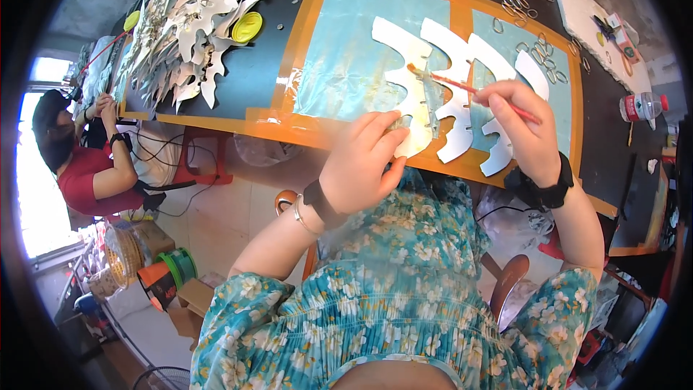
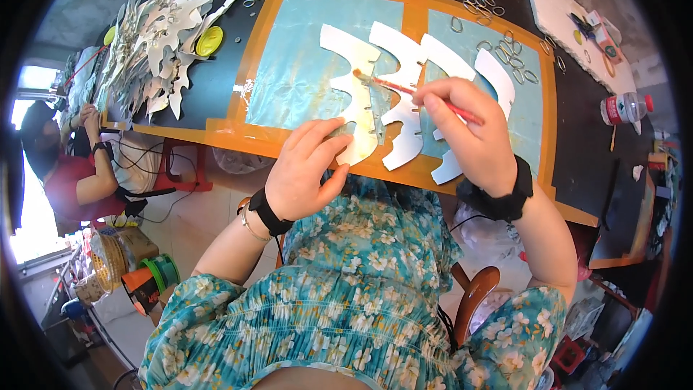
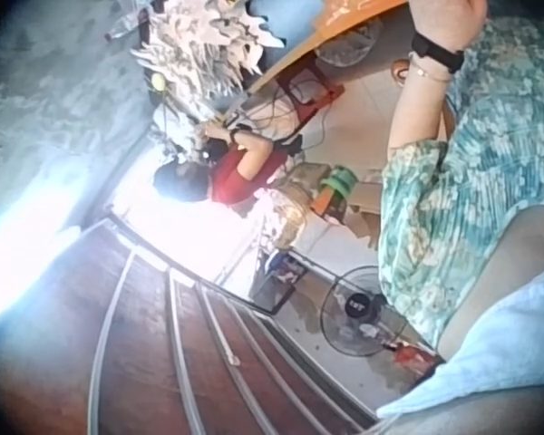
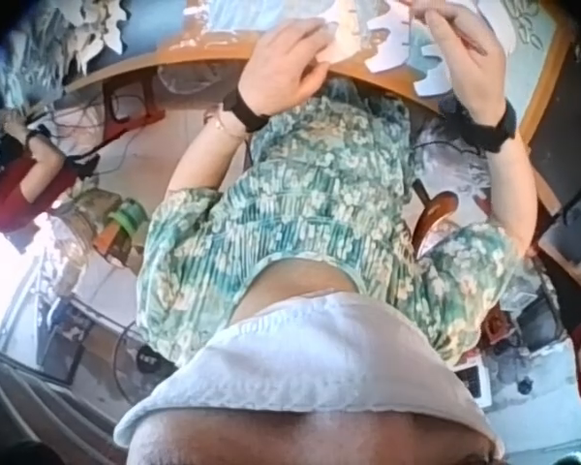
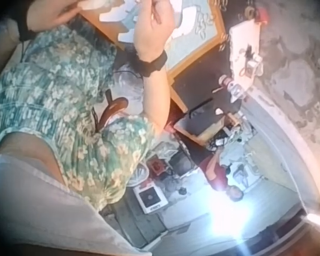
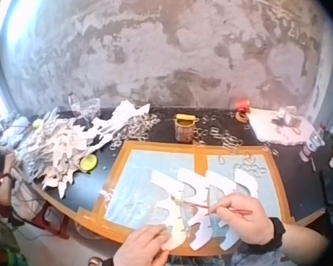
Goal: The recorder applies glue to white shoe components using a small brush on a workbench.
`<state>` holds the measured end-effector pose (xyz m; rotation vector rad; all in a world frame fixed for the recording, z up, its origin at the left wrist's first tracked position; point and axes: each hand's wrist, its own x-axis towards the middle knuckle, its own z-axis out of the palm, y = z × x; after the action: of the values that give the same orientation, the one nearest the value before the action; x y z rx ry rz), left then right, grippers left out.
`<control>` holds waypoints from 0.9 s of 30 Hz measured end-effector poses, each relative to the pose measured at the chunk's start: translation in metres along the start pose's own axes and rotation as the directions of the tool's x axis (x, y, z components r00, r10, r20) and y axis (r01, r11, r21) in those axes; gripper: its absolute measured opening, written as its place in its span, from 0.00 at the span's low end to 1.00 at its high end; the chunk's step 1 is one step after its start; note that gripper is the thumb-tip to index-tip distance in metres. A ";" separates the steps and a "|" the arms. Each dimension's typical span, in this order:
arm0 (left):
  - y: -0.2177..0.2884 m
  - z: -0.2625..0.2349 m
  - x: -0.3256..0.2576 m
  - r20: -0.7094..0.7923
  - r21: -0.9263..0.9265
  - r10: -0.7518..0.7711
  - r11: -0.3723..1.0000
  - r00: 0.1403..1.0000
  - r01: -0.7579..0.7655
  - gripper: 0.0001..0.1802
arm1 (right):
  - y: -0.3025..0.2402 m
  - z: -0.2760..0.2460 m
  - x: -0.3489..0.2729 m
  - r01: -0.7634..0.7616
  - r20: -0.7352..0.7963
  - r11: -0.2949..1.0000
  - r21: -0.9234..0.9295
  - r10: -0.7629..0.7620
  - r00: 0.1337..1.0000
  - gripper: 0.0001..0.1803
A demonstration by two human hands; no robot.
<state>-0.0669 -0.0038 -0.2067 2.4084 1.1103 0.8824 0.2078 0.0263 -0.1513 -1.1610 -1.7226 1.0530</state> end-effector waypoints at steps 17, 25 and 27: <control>-0.001 0.002 -0.002 -0.018 0.012 -0.002 1.000 1.000 0.002 0.21 | -0.010 -0.003 -0.015 0.053 0.054 0.995 -0.090 -0.048 0.997 0.09; -0.001 0.001 -0.002 -0.021 0.018 0.005 1.000 1.000 -0.004 0.21 | -0.021 -0.011 -0.030 -0.046 0.011 0.990 0.133 0.045 0.999 0.10; -0.001 0.002 -0.002 -0.020 0.016 0.010 1.000 1.000 -0.009 0.21 | -0.012 -0.007 -0.023 -0.024 0.005 0.993 0.117 0.023 1.000 0.11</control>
<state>-0.0672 -0.0047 -0.2093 2.4242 1.1180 0.9062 0.2167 0.0027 -0.1411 -1.1077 -1.6308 1.1557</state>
